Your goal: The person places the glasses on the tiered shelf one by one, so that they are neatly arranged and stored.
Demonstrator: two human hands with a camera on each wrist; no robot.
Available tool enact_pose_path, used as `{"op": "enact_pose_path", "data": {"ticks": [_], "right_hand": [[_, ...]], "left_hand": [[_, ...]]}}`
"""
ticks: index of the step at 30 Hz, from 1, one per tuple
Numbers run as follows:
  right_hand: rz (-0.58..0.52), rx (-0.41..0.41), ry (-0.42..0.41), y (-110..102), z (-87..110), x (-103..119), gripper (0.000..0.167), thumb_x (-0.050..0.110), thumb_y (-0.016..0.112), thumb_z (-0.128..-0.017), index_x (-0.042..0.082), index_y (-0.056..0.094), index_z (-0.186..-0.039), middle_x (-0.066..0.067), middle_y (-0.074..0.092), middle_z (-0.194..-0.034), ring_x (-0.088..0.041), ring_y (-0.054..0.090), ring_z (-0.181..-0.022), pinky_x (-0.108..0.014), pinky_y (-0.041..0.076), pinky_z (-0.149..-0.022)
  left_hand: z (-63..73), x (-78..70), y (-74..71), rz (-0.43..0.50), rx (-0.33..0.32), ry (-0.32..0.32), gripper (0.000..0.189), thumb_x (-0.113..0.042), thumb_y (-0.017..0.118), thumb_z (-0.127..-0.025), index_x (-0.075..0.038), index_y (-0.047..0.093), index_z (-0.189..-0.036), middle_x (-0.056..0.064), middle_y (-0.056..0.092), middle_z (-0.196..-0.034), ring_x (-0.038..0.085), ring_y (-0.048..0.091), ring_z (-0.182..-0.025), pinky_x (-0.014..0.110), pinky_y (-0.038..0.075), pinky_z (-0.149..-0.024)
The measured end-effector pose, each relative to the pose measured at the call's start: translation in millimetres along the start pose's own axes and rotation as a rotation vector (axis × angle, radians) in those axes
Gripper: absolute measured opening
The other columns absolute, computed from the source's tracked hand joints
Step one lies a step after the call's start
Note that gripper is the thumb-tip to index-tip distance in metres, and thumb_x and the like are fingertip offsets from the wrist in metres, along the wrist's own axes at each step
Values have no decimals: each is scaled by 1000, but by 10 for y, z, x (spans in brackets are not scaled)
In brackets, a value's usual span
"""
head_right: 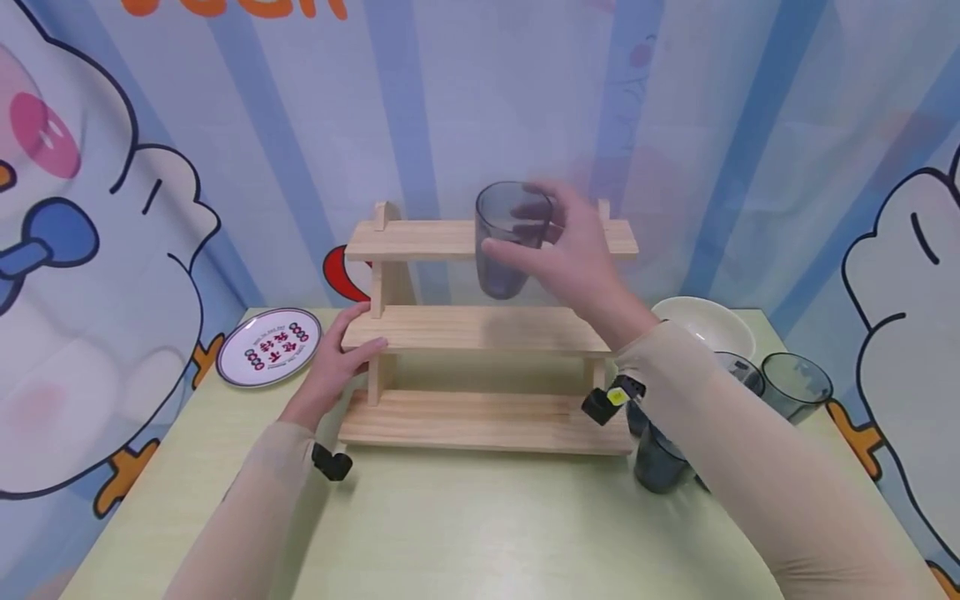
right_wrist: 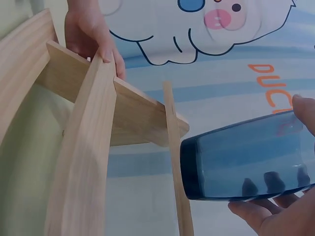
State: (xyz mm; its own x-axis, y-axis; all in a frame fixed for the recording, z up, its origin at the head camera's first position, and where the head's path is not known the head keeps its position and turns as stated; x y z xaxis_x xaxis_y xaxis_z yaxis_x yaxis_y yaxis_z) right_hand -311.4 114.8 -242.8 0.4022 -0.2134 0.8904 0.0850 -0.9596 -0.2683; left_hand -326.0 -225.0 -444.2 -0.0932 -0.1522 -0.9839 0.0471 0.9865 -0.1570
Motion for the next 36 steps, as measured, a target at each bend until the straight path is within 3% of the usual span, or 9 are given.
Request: {"op": "enact_pose_path", "data": {"ticks": [8, 14, 27, 31, 36], "right_hand": [[-47, -89, 44, 161, -309, -10, 82, 32, 90, -85, 26, 45, -154, -4, 64, -137, -22, 64, -121, -37, 53, -103], [-95, -104, 39, 273, -475, -68, 83, 28, 90, -85, 23, 44, -154, -8, 62, -139, -23, 63, -123, -40, 52, -106], [15, -114, 149, 455, -688, -43, 93, 43, 88, -85, 25, 34, -159, -5, 54, -148, -18, 55, -132, -39, 51, -108], [50, -110, 163, 498, -735, -71, 96, 46, 87, -85, 25, 33, -160, -5, 51, -151, -18, 52, -134, -38, 51, -108], [54, -101, 179, 543, -781, -94, 96, 47, 87, -86, 25, 32, -162, -6, 49, -155, -19, 51, -137, -37, 50, -110]], "left_hand": [[1, -12, -3, 18, -4, 5, 68, -21, 73, -100, -27, 41, -159, 10, 32, -162, 40, 57, -126, 57, 50, -107], [16, -9, -11, 14, -1, 2, 69, -21, 73, -100, -26, 40, -160, 11, 32, -163, 38, 54, -130, 57, 48, -109], [42, -13, -13, 21, -9, 28, 66, -20, 75, -99, -26, 44, -157, 9, 36, -160, 36, 58, -123, 52, 53, -103], [62, -6, -10, 26, -4, 36, 66, -19, 75, -99, -26, 44, -157, 6, 36, -161, 34, 60, -119, 46, 55, -99], [77, -17, -6, 19, 0, 38, 66, -21, 75, -99, -25, 43, -157, 5, 35, -162, 34, 59, -122, 47, 54, -100]]}}
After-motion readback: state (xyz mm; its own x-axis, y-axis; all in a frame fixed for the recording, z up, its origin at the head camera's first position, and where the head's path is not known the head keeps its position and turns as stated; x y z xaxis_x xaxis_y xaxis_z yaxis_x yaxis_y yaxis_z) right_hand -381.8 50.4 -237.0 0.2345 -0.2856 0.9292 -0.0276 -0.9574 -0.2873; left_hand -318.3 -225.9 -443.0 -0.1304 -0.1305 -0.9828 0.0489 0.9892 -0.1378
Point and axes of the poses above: each hand's wrist, its own z-axis away from the middle knuckle, its own y-axis out of the palm, x = y × z, the point moved 5 cm from there along -z, towards the middle knuckle
